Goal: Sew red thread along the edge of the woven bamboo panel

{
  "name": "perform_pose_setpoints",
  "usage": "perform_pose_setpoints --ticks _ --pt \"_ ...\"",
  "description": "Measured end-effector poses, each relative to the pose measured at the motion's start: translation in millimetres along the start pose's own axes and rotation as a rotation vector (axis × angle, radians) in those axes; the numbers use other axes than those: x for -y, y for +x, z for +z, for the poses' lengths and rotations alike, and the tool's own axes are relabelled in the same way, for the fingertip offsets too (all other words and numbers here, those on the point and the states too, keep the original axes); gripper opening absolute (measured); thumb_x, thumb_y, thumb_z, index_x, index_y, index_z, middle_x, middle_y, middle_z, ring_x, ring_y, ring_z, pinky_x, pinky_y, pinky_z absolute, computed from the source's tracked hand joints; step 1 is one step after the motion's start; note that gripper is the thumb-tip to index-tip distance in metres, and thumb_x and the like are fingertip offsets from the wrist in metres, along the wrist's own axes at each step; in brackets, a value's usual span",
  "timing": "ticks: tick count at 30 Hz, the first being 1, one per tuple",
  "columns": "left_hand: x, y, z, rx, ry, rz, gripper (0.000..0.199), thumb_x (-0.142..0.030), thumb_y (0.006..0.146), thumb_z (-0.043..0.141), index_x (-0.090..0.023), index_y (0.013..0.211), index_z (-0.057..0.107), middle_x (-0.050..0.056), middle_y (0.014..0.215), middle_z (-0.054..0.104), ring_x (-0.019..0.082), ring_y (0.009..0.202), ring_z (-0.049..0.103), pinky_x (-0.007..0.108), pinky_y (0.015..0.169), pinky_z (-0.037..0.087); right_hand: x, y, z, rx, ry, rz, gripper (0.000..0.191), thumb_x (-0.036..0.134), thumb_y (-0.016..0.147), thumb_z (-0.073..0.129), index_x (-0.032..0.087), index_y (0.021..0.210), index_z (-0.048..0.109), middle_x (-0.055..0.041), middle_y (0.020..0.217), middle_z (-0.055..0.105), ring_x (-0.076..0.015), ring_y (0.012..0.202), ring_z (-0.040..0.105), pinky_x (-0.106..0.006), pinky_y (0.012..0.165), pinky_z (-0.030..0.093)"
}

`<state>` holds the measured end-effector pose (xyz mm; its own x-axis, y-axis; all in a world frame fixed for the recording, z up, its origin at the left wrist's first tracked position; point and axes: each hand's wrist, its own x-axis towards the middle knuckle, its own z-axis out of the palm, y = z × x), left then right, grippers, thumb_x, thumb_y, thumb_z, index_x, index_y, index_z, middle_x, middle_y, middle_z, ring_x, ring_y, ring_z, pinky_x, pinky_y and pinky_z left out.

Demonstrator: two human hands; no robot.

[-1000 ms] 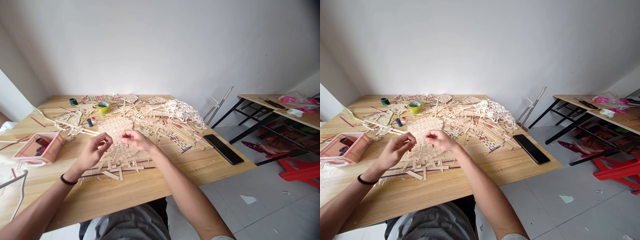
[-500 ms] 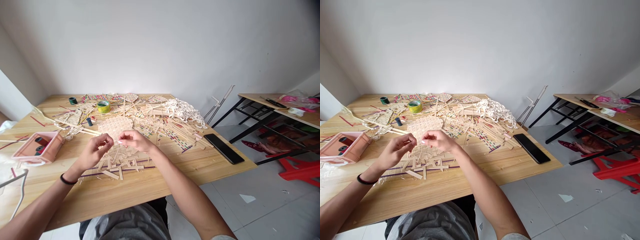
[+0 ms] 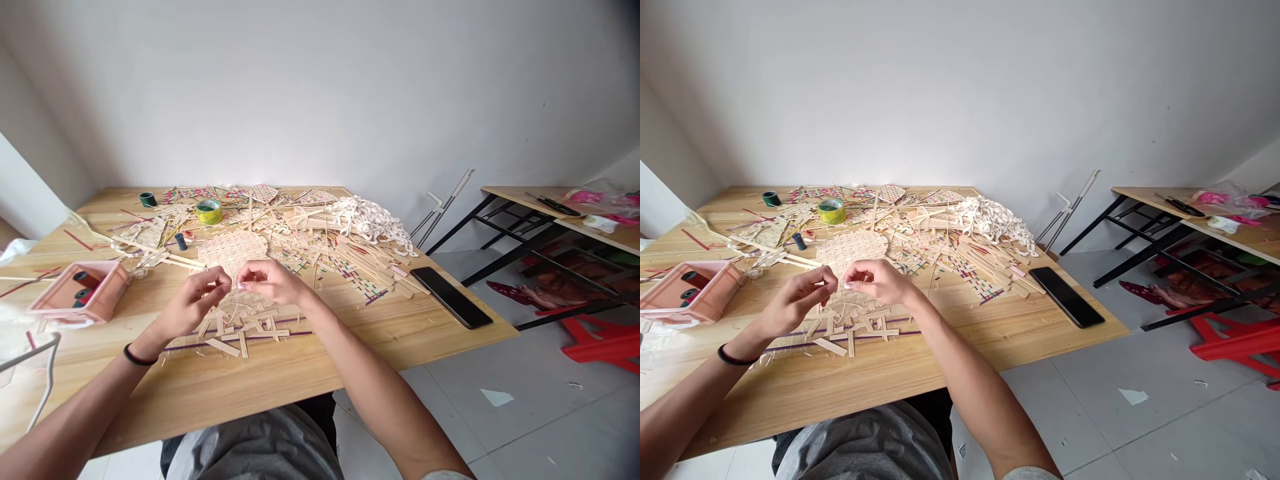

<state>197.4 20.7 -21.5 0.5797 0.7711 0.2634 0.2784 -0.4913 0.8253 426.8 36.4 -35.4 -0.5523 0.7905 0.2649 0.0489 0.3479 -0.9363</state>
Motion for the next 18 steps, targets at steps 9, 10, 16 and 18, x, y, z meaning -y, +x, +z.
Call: perform_pose_setpoints --ticks 9,10,16,18 --pt "1.1 -0.8 1.1 -0.026 -0.042 0.029 0.029 -0.040 0.102 0.058 -0.018 0.084 0.061 0.001 0.078 0.056 0.015 0.069 0.051 0.026 0.064 0.042 2.6 0.7 5.5 0.013 0.173 0.021 0.031 0.044 0.079 0.084 0.016 0.085 0.071 0.0004 0.080 0.064 -0.0123 0.071 0.053 -0.027 0.069 0.040" --pt "1.2 -0.9 0.8 -0.025 -0.046 0.024 0.030 -0.041 0.102 0.057 -0.018 0.083 0.060 0.001 0.077 0.056 0.015 0.069 0.050 0.027 0.063 0.041 2.5 0.7 4.8 0.005 0.174 0.025 0.031 0.044 0.079 0.083 0.017 0.085 0.071 0.0005 0.080 0.064 -0.0122 0.071 0.053 -0.027 0.068 0.040" --pt "3.8 -1.0 -0.1 -0.036 -0.028 -0.004 0.032 -0.043 0.103 0.054 -0.019 0.082 0.055 0.000 0.074 0.054 0.015 0.068 0.049 0.028 0.062 0.039 0.7 -1.2 -2.4 -0.052 0.124 -0.023 0.021 0.036 0.087 0.076 0.017 0.093 0.071 -0.0024 0.092 0.068 -0.0135 0.080 0.058 -0.028 0.077 0.045" --pt "4.5 -1.0 0.0 -0.043 -0.015 -0.010 0.031 -0.043 0.102 0.054 -0.019 0.083 0.055 0.000 0.074 0.054 0.015 0.068 0.048 0.028 0.062 0.039 1.6 -2.0 -3.2 -0.039 0.106 -0.049 0.021 0.033 0.088 0.074 0.017 0.101 0.072 -0.0037 0.100 0.069 -0.0139 0.084 0.060 -0.029 0.079 0.047"
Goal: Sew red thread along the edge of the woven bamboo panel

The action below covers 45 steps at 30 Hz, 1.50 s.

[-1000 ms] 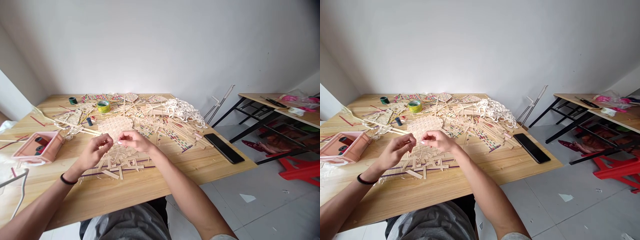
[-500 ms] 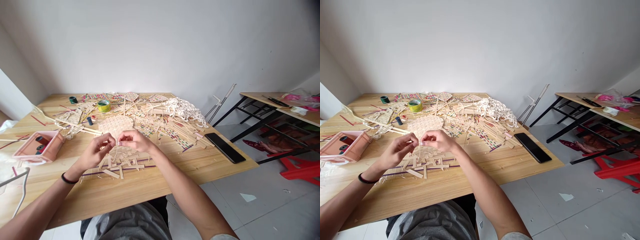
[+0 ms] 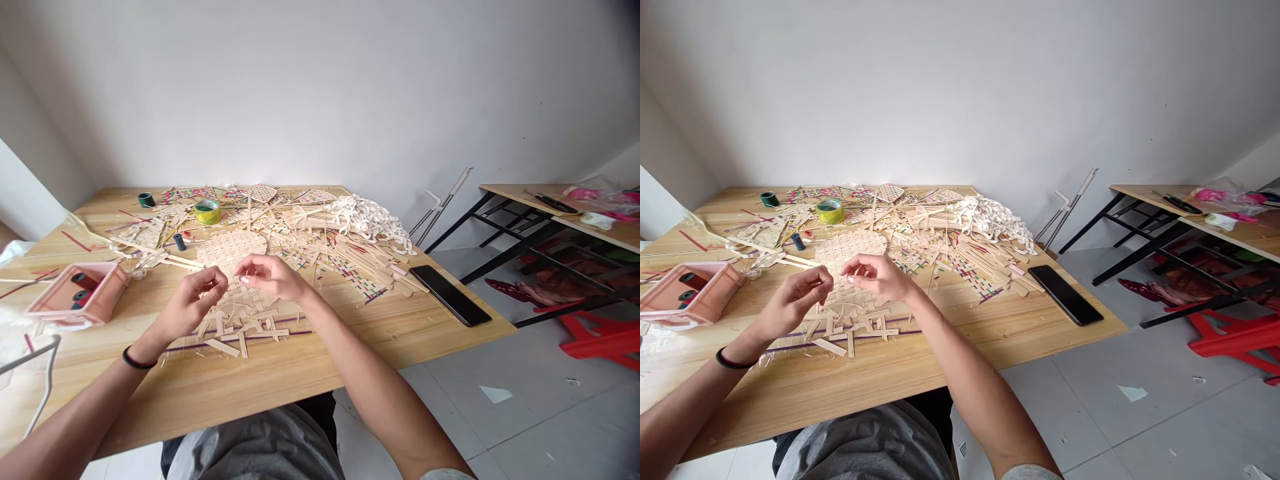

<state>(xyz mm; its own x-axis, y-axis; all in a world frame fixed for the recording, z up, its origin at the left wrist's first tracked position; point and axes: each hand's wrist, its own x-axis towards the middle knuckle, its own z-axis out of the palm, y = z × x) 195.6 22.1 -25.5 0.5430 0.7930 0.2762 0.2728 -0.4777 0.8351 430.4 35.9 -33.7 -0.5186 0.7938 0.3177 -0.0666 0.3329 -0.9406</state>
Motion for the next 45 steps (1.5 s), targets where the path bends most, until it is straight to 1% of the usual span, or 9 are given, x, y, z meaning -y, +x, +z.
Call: perform_pose_setpoints --ticks 9,15,27,29,32,36,38,41,45 --pt "-2.9 0.9 1.5 0.043 0.069 0.005 0.032 -0.040 0.103 0.051 -0.019 0.079 0.053 -0.002 0.071 0.051 0.014 0.067 0.045 0.027 0.062 0.036 2.5 1.7 7.2 -0.016 -0.085 -0.007 0.027 0.043 0.083 0.081 0.016 0.085 0.073 -0.0031 0.088 0.069 -0.0140 0.077 0.061 -0.029 0.075 0.049" --pt "-3.7 0.8 0.6 0.028 0.086 0.011 0.031 -0.037 0.103 0.050 -0.019 0.079 0.051 -0.002 0.072 0.051 0.014 0.067 0.045 0.027 0.062 0.036 -1.0 2.2 2.0 -0.102 -0.045 -0.022 0.032 0.046 0.082 0.083 0.017 0.084 0.071 -0.0022 0.086 0.066 -0.0144 0.078 0.059 -0.029 0.074 0.047" --pt "-4.7 1.4 0.6 -0.004 0.092 0.009 0.028 -0.033 0.100 0.052 -0.019 0.075 0.051 -0.001 0.070 0.052 0.014 0.065 0.045 0.027 0.059 0.036 8.4 -0.4 -31.3 -0.599 0.077 -0.085 0.031 0.047 0.081 0.078 0.020 0.085 0.062 0.0036 0.073 0.053 -0.0108 0.063 0.048 -0.025 0.063 0.043" --pt "-2.9 1.9 0.5 -0.019 0.038 -0.001 0.028 -0.033 0.099 0.053 -0.019 0.075 0.052 -0.001 0.070 0.051 0.015 0.065 0.046 0.027 0.060 0.038 7.0 -0.9 -34.2 -0.586 0.027 -0.062 0.035 0.051 0.082 0.076 0.020 0.085 0.061 0.0037 0.072 0.053 -0.0113 0.062 0.049 -0.026 0.062 0.043" --pt "-1.4 2.6 -0.4 -0.048 -0.108 0.006 0.028 -0.034 0.100 0.057 -0.019 0.076 0.057 0.002 0.078 0.054 0.016 0.072 0.051 0.028 0.064 0.045 3.2 -1.3 -32.4 -0.473 -0.111 -0.038 0.034 0.053 0.090 0.068 0.020 0.085 0.061 0.0023 0.074 0.054 -0.0121 0.064 0.050 -0.026 0.063 0.042" --pt "-3.6 3.0 -0.8 -0.026 -0.417 -0.010 0.029 -0.035 0.099 0.062 -0.018 0.077 0.062 0.011 0.120 0.061 0.025 0.105 0.060 0.030 0.073 0.055 -3.1 -1.8 -22.5 -0.266 -0.484 0.009 0.023 0.032 0.097 0.062 0.017 0.080 0.064 0.0012 0.073 0.059 -0.0122 0.066 0.050 -0.026 0.066 0.038" --pt "-5.6 2.9 0.3 0.031 -0.552 -0.054 0.027 -0.035 0.100 0.061 -0.018 0.079 0.062 0.012 0.129 0.062 0.028 0.108 0.063 0.033 0.074 0.055 -6.8 -1.4 -17.7 -0.183 -0.618 0.062 0.020 0.022 0.096 0.063 0.015 0.078 0.065 0.0011 0.072 0.061 -0.0117 0.066 0.050 -0.026 0.066 0.036" --pt "-6.8 2.4 2.7 0.084 -0.615 -0.072 0.026 -0.036 0.101 0.060 -0.018 0.084 0.064 0.011 0.106 0.071 0.025 0.095 0.064 0.034 0.077 0.053 -11.6 -0.2 -14.9 -0.145 -0.678 0.112 0.015 0.016 0.095 0.066 0.014 0.080 0.068 -0.0005 0.077 0.065 -0.0120 0.070 0.054 -0.025 0.069 0.038" --pt "-0.9 2.5 2.9 -0.023 -0.562 -0.061 0.026 -0.035 0.100 0.062 -0.018 0.081 0.064 0.004 0.078 0.065 0.019 0.079 0.057 0.031 0.076 0.046 -12.9 0.5 -19.2 -0.203 -0.638 0.103 0.009 0.015 0.094 0.066 0.015 0.086 0.069 -0.0022 0.085 0.068 -0.0127 0.074 0.057 -0.025 0.072 0.042"
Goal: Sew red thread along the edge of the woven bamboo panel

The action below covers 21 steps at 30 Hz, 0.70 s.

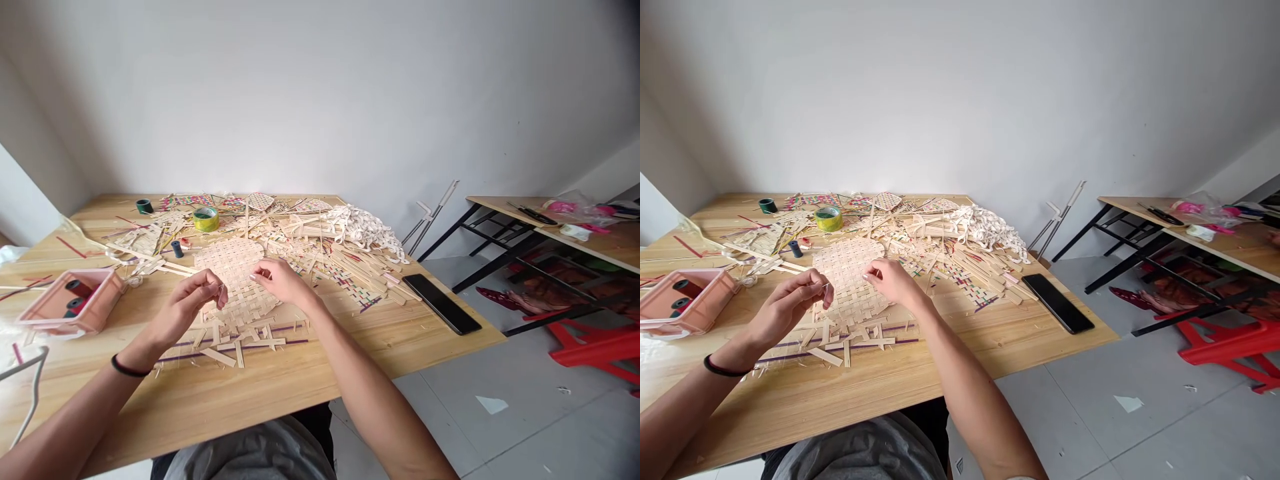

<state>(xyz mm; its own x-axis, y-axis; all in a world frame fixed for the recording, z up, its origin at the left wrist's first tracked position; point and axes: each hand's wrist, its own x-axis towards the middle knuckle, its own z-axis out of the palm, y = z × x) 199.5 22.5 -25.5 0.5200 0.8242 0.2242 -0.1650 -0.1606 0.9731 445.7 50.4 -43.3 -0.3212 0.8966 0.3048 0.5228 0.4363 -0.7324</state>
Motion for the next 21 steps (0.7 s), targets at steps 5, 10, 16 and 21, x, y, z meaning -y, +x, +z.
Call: perform_pose_setpoints --ticks 5,10,16,21 --pt "5.3 2.0 -6.9 -0.102 0.123 -0.012 0.029 -0.038 0.100 0.060 -0.020 0.079 0.058 0.002 0.077 0.061 0.018 0.077 0.052 0.032 0.075 0.041 -3.5 0.1 -6.1 -0.017 0.059 0.011 0.009 0.021 0.093 0.065 0.015 0.086 0.067 -0.0018 0.083 0.066 -0.0133 0.074 0.056 -0.025 0.071 0.043" --pt "-0.3 1.6 -4.0 -0.060 0.284 -0.020 0.032 -0.042 0.100 0.055 -0.020 0.078 0.056 0.002 0.075 0.058 0.018 0.075 0.050 0.032 0.073 0.041 -4.6 0.5 -5.5 0.014 0.255 -0.002 0.024 0.041 0.096 0.059 0.018 0.089 0.061 0.0023 0.073 0.057 -0.0131 0.066 0.052 -0.026 0.066 0.041" --pt "-7.3 -0.5 -0.2 0.015 0.424 -0.067 0.033 -0.046 0.101 0.051 -0.021 0.079 0.053 0.000 0.075 0.054 0.018 0.073 0.048 0.030 0.071 0.040 -1.2 1.2 -2.2 0.063 0.443 0.022 0.033 0.051 0.093 0.062 0.019 0.089 0.056 0.0034 0.073 0.054 -0.0131 0.065 0.053 -0.027 0.067 0.043" --pt "-8.3 -2.4 0.8 0.071 0.414 -0.076 0.034 -0.047 0.101 0.052 -0.021 0.080 0.054 0.001 0.079 0.053 0.019 0.077 0.049 0.030 0.074 0.040 -1.3 0.7 -2.5 0.024 0.361 0.006 0.031 0.049 0.095 0.059 0.020 0.087 0.055 0.0039 0.071 0.052 -0.0131 0.064 0.052 -0.027 0.066 0.042"
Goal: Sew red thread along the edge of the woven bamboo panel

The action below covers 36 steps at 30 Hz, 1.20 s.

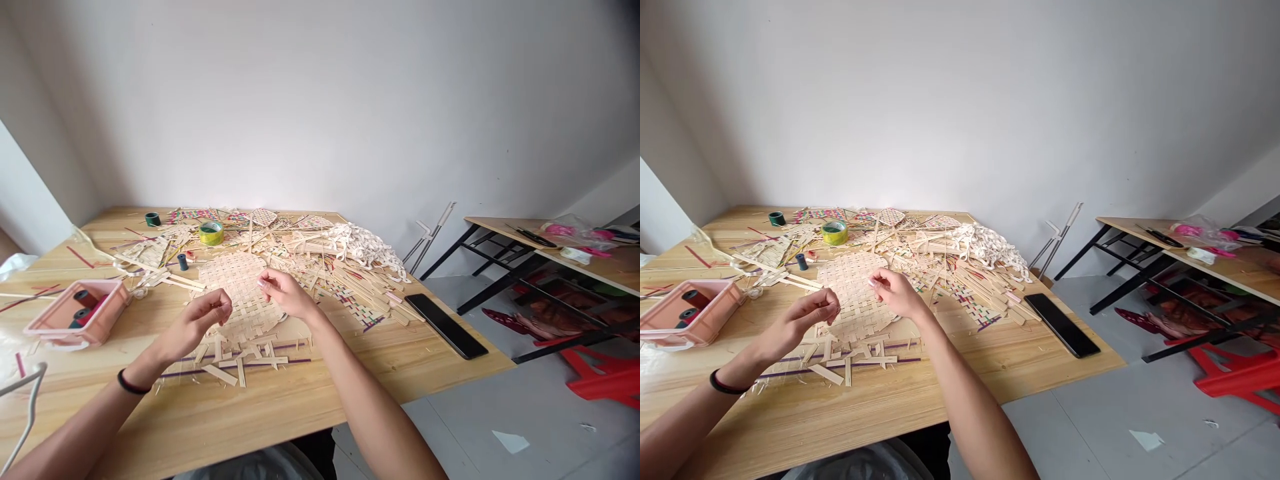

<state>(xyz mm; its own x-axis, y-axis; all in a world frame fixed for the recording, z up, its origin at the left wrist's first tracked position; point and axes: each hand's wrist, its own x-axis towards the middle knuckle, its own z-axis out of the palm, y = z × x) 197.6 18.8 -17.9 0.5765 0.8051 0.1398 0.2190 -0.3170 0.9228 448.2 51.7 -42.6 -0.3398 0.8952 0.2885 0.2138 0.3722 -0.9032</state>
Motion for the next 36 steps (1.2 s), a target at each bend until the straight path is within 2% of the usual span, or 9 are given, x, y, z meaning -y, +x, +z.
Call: perform_pose_setpoints --ticks 4,6,10,13,17,25,31,36 --pt "0.5 -1.5 2.2 0.027 -0.028 0.006 0.029 -0.044 0.101 0.056 -0.021 0.084 0.057 0.001 0.082 0.055 0.019 0.080 0.050 0.030 0.076 0.040 3.4 -1.6 1.6 -0.167 -0.239 -0.114 0.024 0.039 0.099 0.055 0.018 0.091 0.063 -0.0028 0.087 0.063 -0.0151 0.076 0.057 -0.028 0.072 0.043" --pt "3.2 -1.2 2.6 0.004 -0.082 0.015 0.026 -0.042 0.100 0.058 -0.021 0.085 0.060 0.002 0.085 0.057 0.020 0.083 0.052 0.031 0.079 0.041 7.4 -2.6 4.4 -0.189 -0.221 -0.149 0.025 0.040 0.100 0.055 0.018 0.097 0.066 -0.0057 0.096 0.066 -0.0166 0.083 0.060 -0.029 0.076 0.046" --pt "11.2 0.7 1.1 -0.080 -0.209 0.037 0.024 -0.040 0.099 0.062 -0.021 0.085 0.062 0.002 0.086 0.057 0.019 0.085 0.052 0.031 0.082 0.041 18.4 -5.0 15.2 -0.022 -0.030 -0.145 0.033 0.049 0.099 0.061 0.018 0.093 0.069 -0.0059 0.096 0.065 -0.0182 0.090 0.062 -0.030 0.079 0.050" --pt "14.7 1.6 0.2 -0.107 -0.224 0.034 0.024 -0.041 0.098 0.064 -0.021 0.085 0.062 0.001 0.086 0.057 0.019 0.087 0.052 0.030 0.082 0.040 24.5 -7.1 27.4 0.084 0.054 -0.127 0.037 0.055 0.091 0.073 0.019 0.095 0.068 -0.0046 0.099 0.063 -0.0163 0.085 0.061 -0.031 0.078 0.051" --pt "13.1 2.0 2.0 -0.109 -0.246 0.016 0.025 -0.044 0.097 0.065 -0.021 0.086 0.062 0.003 0.088 0.058 0.020 0.088 0.052 0.031 0.081 0.042 24.5 -8.4 41.2 0.048 0.043 -0.101 0.046 0.057 0.078 0.084 0.020 0.096 0.063 -0.0025 0.098 0.061 -0.0142 0.078 0.058 -0.030 0.071 0.050" --pt "6.8 3.3 3.5 -0.156 -0.341 -0.004 0.026 -0.045 0.093 0.069 -0.021 0.085 0.065 0.003 0.084 0.059 0.021 0.086 0.055 0.034 0.084 0.043 21.0 -7.2 42.7 -0.046 0.089 -0.192 0.030 0.048 0.087 0.080 0.021 0.097 0.071 -0.0024 0.098 0.063 -0.0135 0.078 0.060 -0.030 0.074 0.051" --pt "10.1 2.9 2.0 -0.132 -0.241 0.002 0.027 -0.045 0.096 0.065 -0.021 0.086 0.064 0.004 0.084 0.061 0.021 0.087 0.054 0.033 0.083 0.042 23.7 -6.8 40.8 -0.032 0.169 -0.161 0.030 0.049 0.088 0.077 0.020 0.087 0.072 -0.0027 0.092 0.062 -0.0156 0.083 0.061 -0.030 0.076 0.051" --pt "10.8 4.8 1.9 -0.146 -0.229 0.015 0.024 -0.043 0.094 0.066 -0.021 0.084 0.064 0.003 0.083 0.061 0.021 0.085 0.054 0.032 0.080 0.042 23.2 -5.6 37.5 0.024 0.271 -0.078 0.033 0.049 0.085 0.077 0.019 0.089 0.064 -0.0010 0.091 0.060 -0.0130 0.076 0.056 -0.028 0.071 0.048"
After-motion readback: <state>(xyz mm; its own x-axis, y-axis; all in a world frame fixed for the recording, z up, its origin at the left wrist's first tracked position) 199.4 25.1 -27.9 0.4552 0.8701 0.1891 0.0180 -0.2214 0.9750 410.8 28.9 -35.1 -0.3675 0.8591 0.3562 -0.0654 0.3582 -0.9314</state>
